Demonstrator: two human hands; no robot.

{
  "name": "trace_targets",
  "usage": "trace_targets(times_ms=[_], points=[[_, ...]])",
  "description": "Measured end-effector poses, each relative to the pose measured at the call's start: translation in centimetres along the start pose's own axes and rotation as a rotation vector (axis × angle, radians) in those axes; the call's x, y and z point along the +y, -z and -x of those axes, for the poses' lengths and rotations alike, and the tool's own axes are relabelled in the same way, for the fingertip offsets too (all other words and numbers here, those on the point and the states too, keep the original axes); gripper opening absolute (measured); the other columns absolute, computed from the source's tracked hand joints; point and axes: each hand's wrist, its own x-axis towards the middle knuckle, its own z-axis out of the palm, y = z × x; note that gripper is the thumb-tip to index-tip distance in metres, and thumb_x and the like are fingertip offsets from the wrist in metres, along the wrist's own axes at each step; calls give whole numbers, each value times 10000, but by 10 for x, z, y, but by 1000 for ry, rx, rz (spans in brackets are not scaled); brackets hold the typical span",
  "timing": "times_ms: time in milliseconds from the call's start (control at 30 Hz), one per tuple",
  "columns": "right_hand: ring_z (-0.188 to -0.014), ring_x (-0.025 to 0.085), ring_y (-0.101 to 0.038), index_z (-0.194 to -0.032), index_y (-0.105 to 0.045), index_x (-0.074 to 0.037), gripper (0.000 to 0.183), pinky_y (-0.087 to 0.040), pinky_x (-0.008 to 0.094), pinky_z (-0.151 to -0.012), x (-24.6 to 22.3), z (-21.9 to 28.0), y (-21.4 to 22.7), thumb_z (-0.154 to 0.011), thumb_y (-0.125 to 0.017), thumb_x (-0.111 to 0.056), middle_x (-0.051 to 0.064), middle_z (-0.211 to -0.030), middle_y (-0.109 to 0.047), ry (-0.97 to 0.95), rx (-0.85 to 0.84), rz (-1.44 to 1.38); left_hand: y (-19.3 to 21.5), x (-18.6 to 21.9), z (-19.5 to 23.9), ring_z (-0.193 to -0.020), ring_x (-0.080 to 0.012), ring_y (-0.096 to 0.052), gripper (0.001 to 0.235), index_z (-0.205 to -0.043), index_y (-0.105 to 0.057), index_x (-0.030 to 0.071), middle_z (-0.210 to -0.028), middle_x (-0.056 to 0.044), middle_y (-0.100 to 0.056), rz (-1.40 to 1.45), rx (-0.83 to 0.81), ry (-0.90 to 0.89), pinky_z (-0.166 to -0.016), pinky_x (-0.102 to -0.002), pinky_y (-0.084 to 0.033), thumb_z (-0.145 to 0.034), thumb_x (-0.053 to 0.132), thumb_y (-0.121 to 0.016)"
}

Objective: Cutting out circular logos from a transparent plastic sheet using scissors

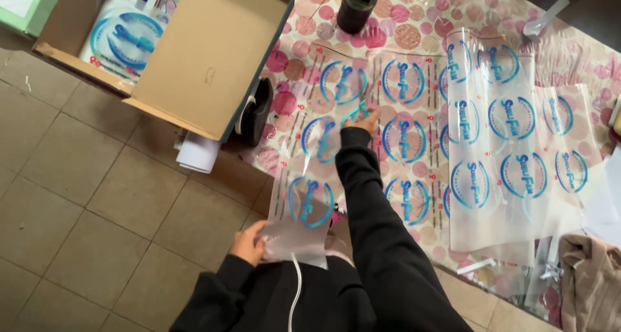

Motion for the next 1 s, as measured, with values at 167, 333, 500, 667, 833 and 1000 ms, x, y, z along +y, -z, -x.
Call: trace_targets(times_ms=[167,333,500,667,833,1000], points=[[-946,312,-741,-1202,-588,-256,583,-635,360,-834,-36,13,64,-698,-825,-84,125,-903,-669,152,-6,-157,42,16,2,-1095,-360,-728,527,-1329,-687,309,-1179,-80,-781,-127,-29,-157,-996,-457,-597,-855,84,-648],[-690,177,-730,-1322,-539,-273,872,-602,250,-680,-28,2,146,-638,-1002,7,65,-721,-690,386,59,-483,81,21,-49,-1087,-344,-724,488,-1304,-707,256,-1210,-70,-764,-188,17,-287,-976,-473,-586,-859,72,-630],[-804,196,-748,-1407,-487,-248,898,-597,271,-748,21,13,241,-748,-1009,68,139,-878,-759,320,156,-682,109,69,-118,-1041,-305,-739,462,-1256,-734,329,-1129,-4,-787,-333,3,-359,-954,-436,-592,-840,132,-702],[-970,316,-765,-1381,-480,-88,724,-629,362,-865,129,8,264,-834,-927,75,258,-1121,-714,346,453,-634,104,118,-190,-997,-286,-740,303,-1072,-785,356,-1029,26,-787,-2,110,-321,-893,-403,-588,-798,233,-828],[-942,266,-738,-1283,-527,-86,637,-637,337,-851,156,58,254,-798,-909,72,202,-1136,-677,147,486,-492,30,85,-262,-1006,-264,-732,509,-1116,-728,380,-1047,59,-766,-20,395,-185,-849,-387,-605,-665,286,-944],[-829,179,-737,-1195,-631,-188,476,-628,270,-720,174,73,244,-830,-920,-88,69,-954,-749,-66,421,-279,-11,89,-269,-1030,-272,-728,778,-1314,-618,284,-1055,-23,-780,110,506,-264,-785,-349,-648,-637,116,-961]])
